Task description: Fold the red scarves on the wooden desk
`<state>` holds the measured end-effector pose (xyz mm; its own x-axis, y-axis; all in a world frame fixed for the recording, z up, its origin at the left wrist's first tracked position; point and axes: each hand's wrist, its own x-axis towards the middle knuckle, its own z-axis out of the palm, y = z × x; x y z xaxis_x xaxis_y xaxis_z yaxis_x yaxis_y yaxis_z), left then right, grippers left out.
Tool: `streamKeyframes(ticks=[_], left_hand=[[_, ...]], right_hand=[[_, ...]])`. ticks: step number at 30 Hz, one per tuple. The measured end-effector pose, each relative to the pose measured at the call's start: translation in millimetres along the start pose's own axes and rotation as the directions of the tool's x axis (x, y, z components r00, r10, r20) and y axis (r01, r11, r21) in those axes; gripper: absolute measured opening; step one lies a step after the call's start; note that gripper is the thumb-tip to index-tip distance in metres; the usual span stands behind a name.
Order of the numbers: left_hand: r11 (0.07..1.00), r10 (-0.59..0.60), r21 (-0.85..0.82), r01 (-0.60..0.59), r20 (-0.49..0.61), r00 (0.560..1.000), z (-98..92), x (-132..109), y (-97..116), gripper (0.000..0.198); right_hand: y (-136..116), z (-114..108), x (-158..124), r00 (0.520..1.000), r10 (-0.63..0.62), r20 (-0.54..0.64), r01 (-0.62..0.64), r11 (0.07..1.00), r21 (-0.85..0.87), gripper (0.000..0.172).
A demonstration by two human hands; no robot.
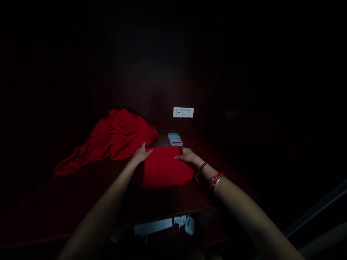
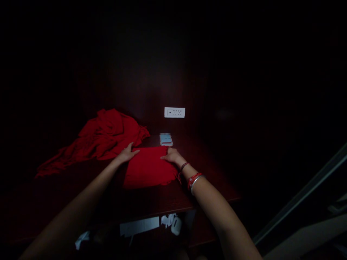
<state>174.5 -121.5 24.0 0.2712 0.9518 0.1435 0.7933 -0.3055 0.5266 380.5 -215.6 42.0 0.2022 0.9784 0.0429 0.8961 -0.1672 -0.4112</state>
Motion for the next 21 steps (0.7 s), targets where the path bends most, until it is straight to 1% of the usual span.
streamKeyframes(ticks=[1, 2, 3, 4, 5, 6, 7, 8, 9, 10, 11, 12, 13, 15, 17, 19, 21], left_hand=[[0.998, -0.013, 0.065, 0.013, 0.011, 1.000, -2.7, -5, 1, 0.066], [0.992, -0.011, 0.125, 0.011, -0.004, 1.000, -5.1, -11, 2, 0.066], [0.983, 0.023, 0.185, -0.014, -0.044, 0.999, -7.0, -19, 4, 0.065], [0.966, 0.096, 0.248, -0.070, -0.093, 0.991, -8.1, -26, 6, 0.061], [0.938, 0.200, 0.311, -0.154, -0.124, 0.972, -8.3, -33, 8, 0.056], [0.898, 0.309, 0.361, -0.252, -0.109, 0.945, -7.7, -40, 10, 0.052], [0.857, 0.388, 0.383, -0.344, -0.041, 0.921, -6.3, -45, 9, 0.050], [0.829, 0.422, 0.376, -0.413, 0.063, 0.904, -4.3, -48, 8, 0.051], [0.819, 0.420, 0.354, -0.452, 0.167, 0.892, -2.0, -51, 4, 0.053], [0.819, 0.403, 0.329, -0.469, 0.250, 0.880, 0.3, -52, 0, 0.057], [0.822, 0.392, 0.308, -0.479, 0.304, 0.868, 2.3, -53, -6, 0.060], [0.821, 0.397, 0.293, -0.491, 0.327, 0.858, 3.7, -54, -12, 0.064], [0.813, 0.417, 0.282, -0.510, 0.328, 0.847, 4.3, -55, -18, 0.067], [0.797, 0.461, 0.259, -0.546, 0.324, 0.826, 3.0, -57, -28, 0.074], [0.792, 0.474, 0.241, -0.562, 0.339, 0.813, -1.3, -58, -32, 0.080], [0.789, 0.479, 0.235, -0.567, 0.341, 0.809, -6.8, -59, -29, 0.083], [0.786, 0.504, 0.241, -0.569, 0.282, 0.816, -11.7, -58, -23, 0.078]], right_hand=[[-5, 3, 0, 1.000, -0.009, 0.006, 0.009, 1.000, -0.028, 0.055], [-10, 6, 0, 1.000, -0.017, 0.017, 0.018, 0.998, -0.053, 0.056], [-15, 8, -1, 0.999, -0.020, 0.027, 0.022, 0.997, -0.079, 0.057], [-20, 10, -3, 1.000, -0.006, 0.008, 0.007, 0.994, -0.111, 0.057], [-25, 11, -5, 1.000, 0.003, -0.029, -0.007, 0.988, -0.155, 0.057], [-30, 11, -8, 0.997, -0.010, -0.080, -0.007, 0.978, -0.210, 0.058], [-34, 12, -11, 0.990, -0.058, -0.130, 0.021, 0.963, -0.268, 0.058], [-37, 14, -15, 0.977, -0.140, -0.158, 0.083, 0.943, -0.323, 0.057], [-38, 16, -19, 0.960, -0.241, -0.145, 0.174, 0.914, -0.367, 0.056], [-38, 20, -23, 0.939, -0.333, -0.090, 0.275, 0.880, -0.387, 0.054], [-37, 23, -27, 0.917, -0.398, -0.015, 0.363, 0.850, -0.382, 0.053], [-34, 27, -31, 0.901, -0.429, 0.059, 0.420, 0.833, -0.361, 0.054], [-31, 31, -34, 0.893, -0.435, 0.119, 0.448, 0.829, -0.335, 0.057], [-25, 34, -40, 0.891, -0.415, 0.183, 0.452, 0.841, -0.296, 0.065], [-21, 31, -42, 0.892, -0.392, 0.225, 0.444, 0.853, -0.275, 0.073], [-21, 23, -39, 0.896, -0.355, 0.269, 0.423, 0.866, -0.268, 0.078], [-25, 16, -33, 0.911, -0.331, 0.246, 0.391, 0.883, -0.260, 0.080]])
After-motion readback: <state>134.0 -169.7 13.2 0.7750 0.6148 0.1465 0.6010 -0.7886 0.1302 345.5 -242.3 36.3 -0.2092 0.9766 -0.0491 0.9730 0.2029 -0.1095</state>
